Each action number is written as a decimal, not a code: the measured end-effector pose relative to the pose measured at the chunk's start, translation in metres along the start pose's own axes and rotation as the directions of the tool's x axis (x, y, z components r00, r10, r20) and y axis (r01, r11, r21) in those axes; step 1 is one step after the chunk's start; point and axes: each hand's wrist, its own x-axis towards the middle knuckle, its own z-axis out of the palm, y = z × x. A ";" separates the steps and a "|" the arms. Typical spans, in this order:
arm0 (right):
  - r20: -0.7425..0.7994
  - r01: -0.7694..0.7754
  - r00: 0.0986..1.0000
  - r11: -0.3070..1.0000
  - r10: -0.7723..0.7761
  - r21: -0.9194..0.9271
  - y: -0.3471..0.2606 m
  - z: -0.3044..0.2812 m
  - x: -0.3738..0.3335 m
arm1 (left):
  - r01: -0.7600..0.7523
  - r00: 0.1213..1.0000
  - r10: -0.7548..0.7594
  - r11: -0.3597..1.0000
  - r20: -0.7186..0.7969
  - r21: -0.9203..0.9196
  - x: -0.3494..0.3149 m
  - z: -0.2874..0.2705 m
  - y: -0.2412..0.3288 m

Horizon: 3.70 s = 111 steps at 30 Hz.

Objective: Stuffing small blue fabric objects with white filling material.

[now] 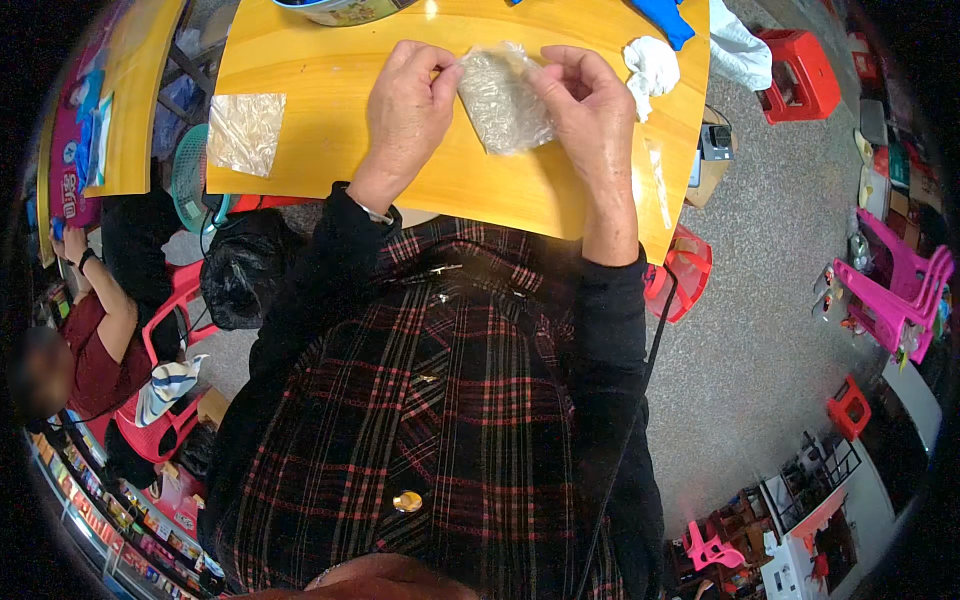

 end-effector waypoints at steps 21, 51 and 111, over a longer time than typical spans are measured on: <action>0.122 -0.147 0.985 0.964 0.122 0.222 -0.028 -0.024 -0.028 | -0.177 0.981 0.190 0.957 0.037 -0.229 -0.025 -0.010 0.034; -0.041 0.159 0.987 0.892 -0.157 0.422 -0.056 0.009 -0.024 | 0.389 0.921 -0.199 0.426 0.334 -0.817 -0.018 -0.031 0.041; 0.313 -0.111 0.948 0.979 0.053 0.171 -0.027 0.004 -0.033 | 0.730 0.595 -0.239 -0.240 0.768 -0.640 -0.035 -0.048 0.033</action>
